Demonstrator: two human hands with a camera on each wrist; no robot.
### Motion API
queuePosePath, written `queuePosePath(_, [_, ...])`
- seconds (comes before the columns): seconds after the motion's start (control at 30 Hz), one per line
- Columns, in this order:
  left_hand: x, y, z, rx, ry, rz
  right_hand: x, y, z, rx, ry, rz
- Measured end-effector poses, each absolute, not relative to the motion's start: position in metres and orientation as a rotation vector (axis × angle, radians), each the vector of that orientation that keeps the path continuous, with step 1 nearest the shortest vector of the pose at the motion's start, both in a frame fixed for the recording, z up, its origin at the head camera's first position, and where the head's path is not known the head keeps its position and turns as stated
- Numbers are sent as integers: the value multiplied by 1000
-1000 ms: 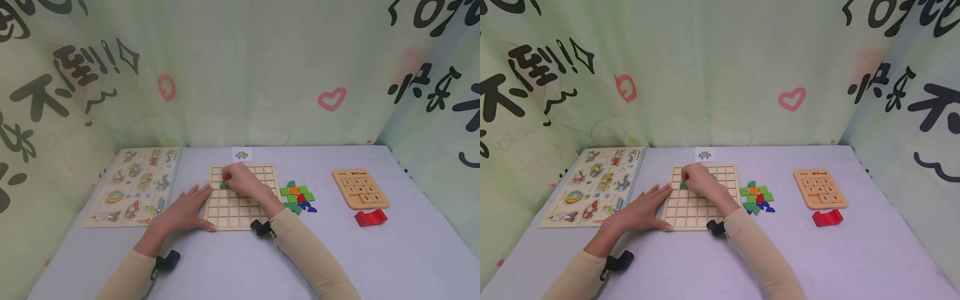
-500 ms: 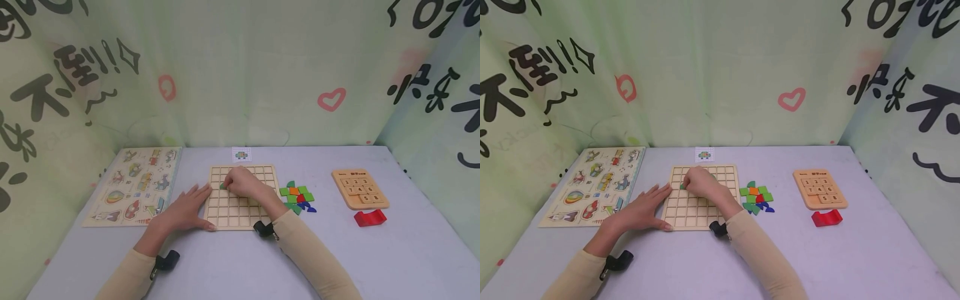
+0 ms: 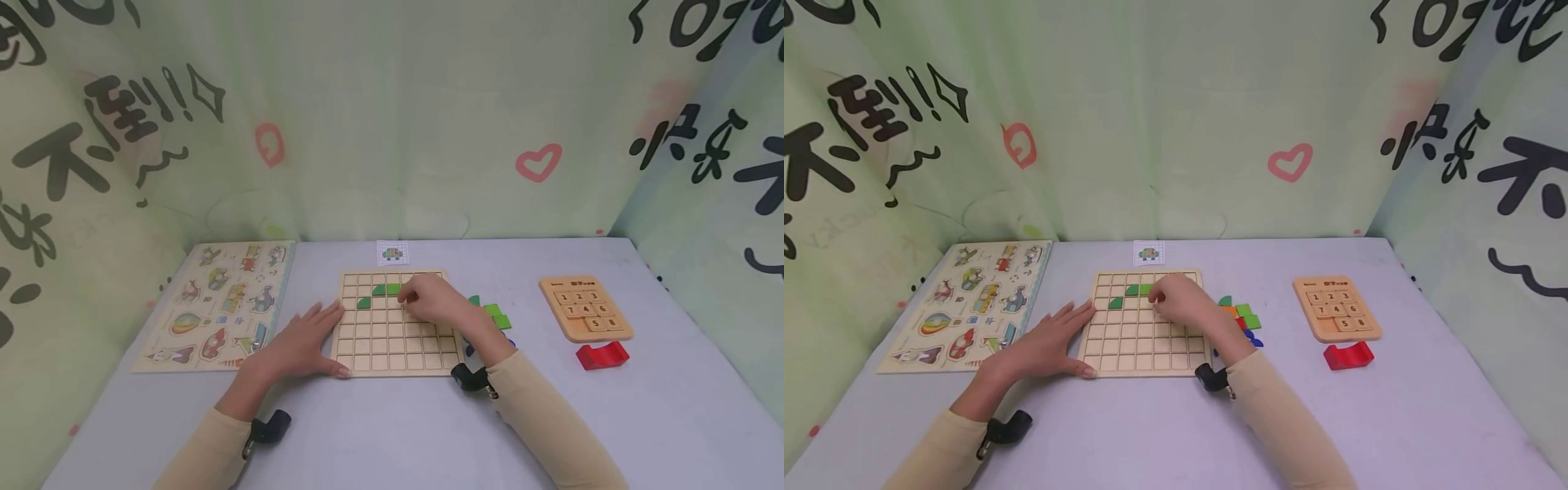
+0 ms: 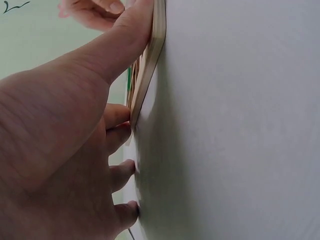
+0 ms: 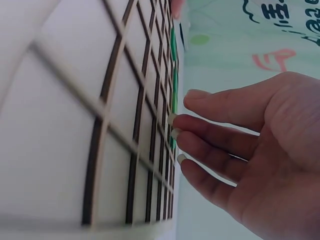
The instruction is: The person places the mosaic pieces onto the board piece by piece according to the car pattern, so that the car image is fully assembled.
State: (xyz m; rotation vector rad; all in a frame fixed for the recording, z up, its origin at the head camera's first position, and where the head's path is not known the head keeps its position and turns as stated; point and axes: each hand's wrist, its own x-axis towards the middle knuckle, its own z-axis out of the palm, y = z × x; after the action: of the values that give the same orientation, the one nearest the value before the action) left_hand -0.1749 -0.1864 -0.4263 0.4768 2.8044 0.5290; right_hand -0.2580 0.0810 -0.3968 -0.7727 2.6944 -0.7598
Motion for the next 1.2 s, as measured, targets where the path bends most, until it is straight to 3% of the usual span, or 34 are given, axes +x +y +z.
queuePosePath(0.67, [-175, -190, -433, 512, 2817, 533, -261, 149, -390, -609, 2718, -641])
queuePosePath(1.2, [-175, -187, -430, 512, 2819, 520, -265, 156, -395, -484, 2696, -608])
